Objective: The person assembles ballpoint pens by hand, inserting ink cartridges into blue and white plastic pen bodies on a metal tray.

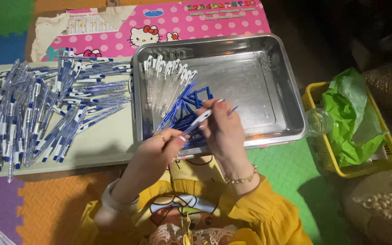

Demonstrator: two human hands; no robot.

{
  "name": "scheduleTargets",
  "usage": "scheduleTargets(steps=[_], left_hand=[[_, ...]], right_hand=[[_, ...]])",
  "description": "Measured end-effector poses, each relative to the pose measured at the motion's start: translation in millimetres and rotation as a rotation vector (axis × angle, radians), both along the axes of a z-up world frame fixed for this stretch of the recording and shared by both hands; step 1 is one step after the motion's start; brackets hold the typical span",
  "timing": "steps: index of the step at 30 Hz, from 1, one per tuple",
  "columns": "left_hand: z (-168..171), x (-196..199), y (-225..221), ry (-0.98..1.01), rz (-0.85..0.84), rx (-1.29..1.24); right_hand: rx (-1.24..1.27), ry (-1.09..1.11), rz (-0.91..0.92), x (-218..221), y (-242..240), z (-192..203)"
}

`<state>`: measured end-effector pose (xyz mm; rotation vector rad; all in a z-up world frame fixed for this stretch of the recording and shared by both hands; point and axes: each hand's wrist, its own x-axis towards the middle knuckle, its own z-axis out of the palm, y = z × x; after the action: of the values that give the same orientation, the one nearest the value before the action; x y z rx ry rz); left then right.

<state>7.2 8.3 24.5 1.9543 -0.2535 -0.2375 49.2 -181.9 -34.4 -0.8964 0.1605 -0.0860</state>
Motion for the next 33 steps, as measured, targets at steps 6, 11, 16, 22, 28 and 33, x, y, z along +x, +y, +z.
scheduleTargets(steps=[6, 11, 16, 22, 28, 33], left_hand=[[-0.9, -7.2, 3.1, 0.091, -0.047, -0.122], [-5.3, -5.8, 5.2, 0.001, -0.012, -0.086], [-27.7, -2.1, 11.5, -0.169, 0.137, 0.153], [-15.9, -7.4, 13.4, -0.153, 0.190, 0.206], [-6.5, -10.7, 9.6, -0.067, 0.093, 0.093], [-8.4, -9.7, 12.3, 0.016, 0.093, 0.045]], right_hand=[[0.003, -0.027, 0.080, 1.6, -3.6, -15.9], [0.038, 0.058, 0.010, -0.8, 5.0, 4.4], [-0.002, 0.121, -0.040, -4.2, 19.0, 11.4], [-0.012, 0.136, -0.040, -3.8, 26.7, -0.8], [0.039, 0.138, -0.081, 0.0, 9.6, 4.4], [-0.055, 0.054, -0.070, -0.8, 4.8, -9.6]])
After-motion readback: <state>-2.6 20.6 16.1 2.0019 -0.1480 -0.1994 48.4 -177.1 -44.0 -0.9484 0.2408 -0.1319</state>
